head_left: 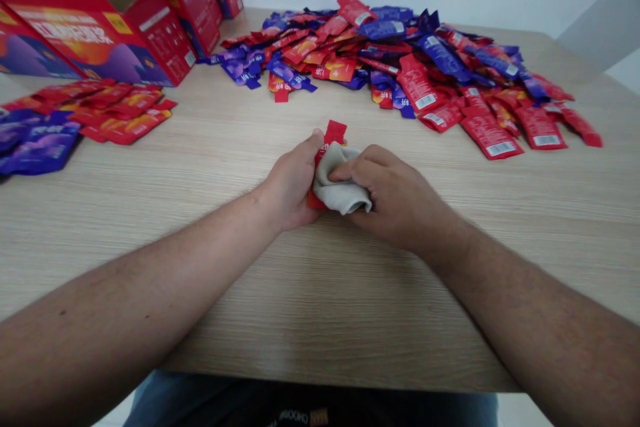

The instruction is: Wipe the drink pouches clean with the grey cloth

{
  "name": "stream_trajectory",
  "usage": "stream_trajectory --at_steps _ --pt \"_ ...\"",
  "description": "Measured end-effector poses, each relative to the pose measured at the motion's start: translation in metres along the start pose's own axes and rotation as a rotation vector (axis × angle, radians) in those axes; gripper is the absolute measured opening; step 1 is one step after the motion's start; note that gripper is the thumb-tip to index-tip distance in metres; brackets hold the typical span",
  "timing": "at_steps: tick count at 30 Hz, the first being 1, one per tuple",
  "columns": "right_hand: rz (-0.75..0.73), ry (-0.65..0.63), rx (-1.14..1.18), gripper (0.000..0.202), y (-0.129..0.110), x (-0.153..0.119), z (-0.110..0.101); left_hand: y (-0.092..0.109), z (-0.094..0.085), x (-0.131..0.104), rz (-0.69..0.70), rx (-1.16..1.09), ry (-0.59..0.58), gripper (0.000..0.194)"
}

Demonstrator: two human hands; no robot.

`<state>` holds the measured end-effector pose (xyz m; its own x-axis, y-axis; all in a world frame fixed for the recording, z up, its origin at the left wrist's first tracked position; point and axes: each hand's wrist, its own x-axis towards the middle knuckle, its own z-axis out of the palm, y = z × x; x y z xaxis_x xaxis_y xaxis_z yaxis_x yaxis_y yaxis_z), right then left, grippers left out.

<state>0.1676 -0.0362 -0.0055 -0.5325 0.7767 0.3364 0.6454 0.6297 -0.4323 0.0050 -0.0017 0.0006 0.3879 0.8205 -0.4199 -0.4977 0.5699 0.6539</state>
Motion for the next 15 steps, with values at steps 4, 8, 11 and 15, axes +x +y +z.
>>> stream_trajectory --at_steps 4,8,11,15 --pt "-0.075 -0.121 0.044 0.033 -0.003 -0.0005 0.0005 0.0004 -0.0013 0.0002 -0.049 0.004 0.004 0.05" --pt "0.038 0.04 -0.045 0.036 -0.0013 0.0001 0.0008 0.0003 -0.0015 0.0004 0.026 -0.023 -0.02 0.049" --pt "-0.016 -0.028 -0.008 0.034 -0.0039 -0.0001 0.0014 0.0012 -0.0011 -0.0011 -0.028 -0.02 -0.016 0.051" --pt "-0.064 -0.086 0.004 0.033 -0.0037 -0.0005 -0.0004 0.0018 0.0002 -0.0022 -0.047 -0.002 -0.03 0.057"
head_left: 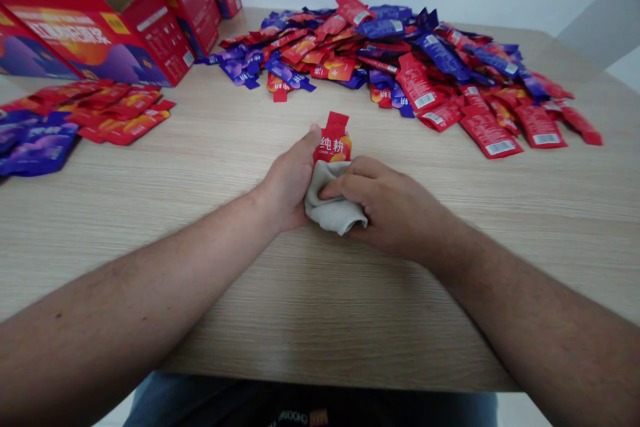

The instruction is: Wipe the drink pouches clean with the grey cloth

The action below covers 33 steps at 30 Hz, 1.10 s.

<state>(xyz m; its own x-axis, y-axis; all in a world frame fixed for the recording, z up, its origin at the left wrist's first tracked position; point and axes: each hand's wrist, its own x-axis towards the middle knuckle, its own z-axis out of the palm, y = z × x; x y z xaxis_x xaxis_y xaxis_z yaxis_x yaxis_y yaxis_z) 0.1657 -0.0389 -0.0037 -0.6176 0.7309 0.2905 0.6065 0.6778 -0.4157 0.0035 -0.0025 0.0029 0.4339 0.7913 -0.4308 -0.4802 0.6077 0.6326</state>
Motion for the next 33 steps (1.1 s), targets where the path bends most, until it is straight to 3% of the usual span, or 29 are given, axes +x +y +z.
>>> stream_trajectory --at_steps 4,7,9,16,21,26,31,33 --pt "0.118 0.159 -0.064 0.036 0.008 0.001 -0.003 -0.002 -0.001 0.002 0.072 -0.028 0.01 0.047" --pt "0.038 0.044 0.002 0.035 0.01 0.002 -0.005 -0.002 -0.004 0.003 0.081 0.007 0.086 0.025" --pt "-0.031 -0.045 0.046 0.033 0.011 0.002 -0.007 -0.002 -0.006 0.004 0.092 0.043 0.113 0.02" --pt "0.055 -0.001 -0.012 0.033 0.023 0.002 -0.017 0.003 -0.01 0.007 0.151 0.077 0.16 0.019" --pt "-0.017 -0.203 0.111 0.027 0.021 0.002 -0.016 0.016 -0.021 0.012 0.146 0.027 0.165 0.015" --pt "0.094 0.034 0.035 0.032 0.025 0.003 -0.008 0.02 -0.024 0.014 0.115 -0.037 0.156 0.017" --pt "0.051 -0.09 0.081 0.028 0.024 0.003 -0.005 0.017 -0.019 0.011 0.074 -0.037 0.18 0.026" --pt "0.058 -0.067 0.065 0.028 0.023 0.003 -0.007 0.019 -0.02 0.011 0.094 -0.044 0.177 0.026"
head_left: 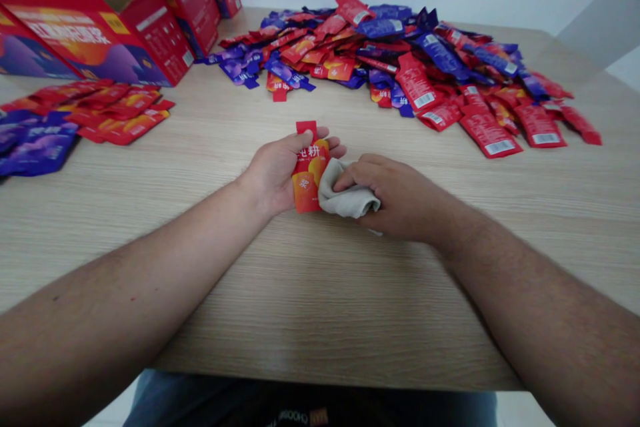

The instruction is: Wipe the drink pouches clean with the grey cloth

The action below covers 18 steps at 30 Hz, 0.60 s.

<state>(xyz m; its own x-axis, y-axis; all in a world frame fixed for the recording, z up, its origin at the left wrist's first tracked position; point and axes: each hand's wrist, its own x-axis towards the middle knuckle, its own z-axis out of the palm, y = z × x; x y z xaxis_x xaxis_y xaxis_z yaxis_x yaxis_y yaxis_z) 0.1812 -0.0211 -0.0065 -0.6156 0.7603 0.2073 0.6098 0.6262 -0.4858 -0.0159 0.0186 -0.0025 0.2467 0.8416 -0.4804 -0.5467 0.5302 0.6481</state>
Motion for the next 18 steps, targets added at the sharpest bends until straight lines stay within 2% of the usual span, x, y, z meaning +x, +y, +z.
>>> stream_trajectory --at_steps 3,7,9,11,14,18 --pt "0.002 0.056 -0.028 0.028 -0.002 0.0 -0.002 0.002 -0.002 0.002 0.02 -0.01 -0.011 0.021" --pt "-0.063 -0.041 0.046 0.026 -0.007 -0.001 0.003 -0.001 -0.002 0.002 0.027 0.008 -0.006 0.021" --pt "-0.067 0.007 0.052 0.03 -0.01 -0.001 0.008 -0.005 0.001 -0.001 0.019 0.018 -0.018 0.02" --pt "-0.019 0.108 0.015 0.035 -0.012 -0.001 0.012 -0.01 0.005 -0.006 -0.003 0.036 -0.041 0.019" --pt "0.067 0.187 -0.036 0.037 -0.015 -0.001 0.015 -0.016 0.009 -0.011 -0.021 0.072 -0.058 0.027" --pt "-0.013 0.061 0.004 0.036 -0.023 -0.002 0.014 -0.016 0.01 -0.013 -0.03 0.099 -0.046 0.043"
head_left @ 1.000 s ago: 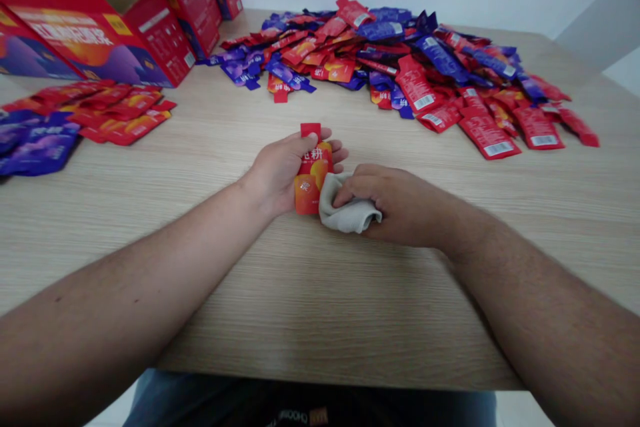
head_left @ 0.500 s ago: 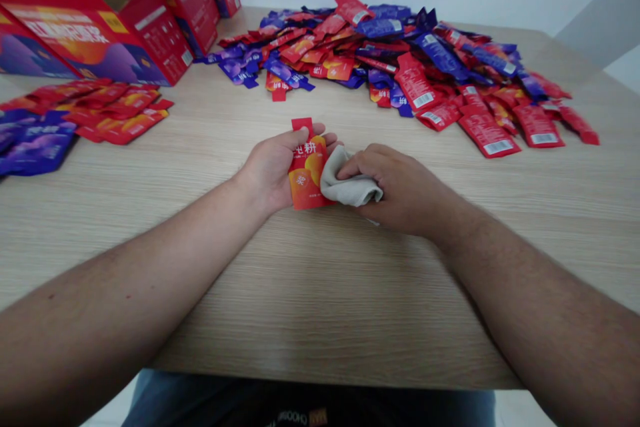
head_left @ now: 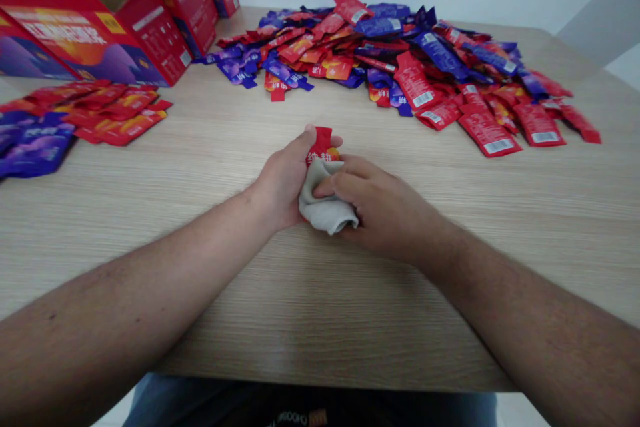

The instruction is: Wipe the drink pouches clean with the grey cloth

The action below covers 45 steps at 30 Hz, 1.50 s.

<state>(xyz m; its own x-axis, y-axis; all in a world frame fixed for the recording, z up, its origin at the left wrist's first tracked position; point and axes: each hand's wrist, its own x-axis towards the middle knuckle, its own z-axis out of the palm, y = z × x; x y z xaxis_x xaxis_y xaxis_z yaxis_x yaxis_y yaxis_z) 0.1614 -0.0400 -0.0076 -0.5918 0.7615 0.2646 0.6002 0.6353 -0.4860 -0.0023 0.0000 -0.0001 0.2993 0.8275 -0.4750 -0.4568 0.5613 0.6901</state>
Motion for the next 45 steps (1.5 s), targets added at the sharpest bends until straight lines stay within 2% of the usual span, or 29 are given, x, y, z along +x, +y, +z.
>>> stream_trajectory --at_steps 2,7,10,15,17,23,27,31,36,40,45 --pt "-0.049 -0.05 0.016 0.033 -0.002 0.0 -0.001 0.001 -0.001 0.0 -0.005 -0.004 -0.005 0.049" --pt "0.049 0.089 -0.065 0.035 0.0 0.001 -0.002 -0.001 0.0 -0.002 0.004 -0.055 -0.083 0.055" --pt "0.03 0.112 -0.078 0.036 0.001 0.002 -0.001 -0.005 0.001 -0.003 0.014 -0.058 -0.112 0.058" --pt "0.087 0.345 -0.146 0.037 0.011 0.003 -0.011 -0.01 0.002 -0.005 -0.006 -0.022 -0.098 0.056" --pt "0.129 0.397 -0.16 0.033 0.014 0.004 -0.016 -0.01 0.003 -0.006 -0.037 0.015 -0.092 0.058" --pt "0.075 0.323 -0.157 0.036 0.012 0.003 -0.015 -0.008 0.005 -0.01 -0.028 0.01 -0.141 0.064" --pt "0.137 0.388 -0.184 0.031 0.012 0.003 -0.014 -0.009 0.002 -0.008 -0.083 0.059 -0.155 0.068" --pt "0.092 0.335 -0.162 0.037 0.012 0.003 -0.013 -0.011 -0.001 -0.006 -0.032 0.047 -0.19 0.069" --pt "0.118 0.395 -0.178 0.033 0.01 0.003 -0.014 -0.011 0.0 -0.007 -0.068 0.073 -0.168 0.067" --pt "0.04 0.317 -0.152 0.038 0.006 0.003 -0.014 -0.012 0.001 -0.008 -0.006 0.021 -0.175 0.065" --pt "0.088 0.41 -0.194 0.031 0.025 0.005 -0.022 -0.009 -0.009 -0.005 -0.093 0.196 -0.213 0.076"
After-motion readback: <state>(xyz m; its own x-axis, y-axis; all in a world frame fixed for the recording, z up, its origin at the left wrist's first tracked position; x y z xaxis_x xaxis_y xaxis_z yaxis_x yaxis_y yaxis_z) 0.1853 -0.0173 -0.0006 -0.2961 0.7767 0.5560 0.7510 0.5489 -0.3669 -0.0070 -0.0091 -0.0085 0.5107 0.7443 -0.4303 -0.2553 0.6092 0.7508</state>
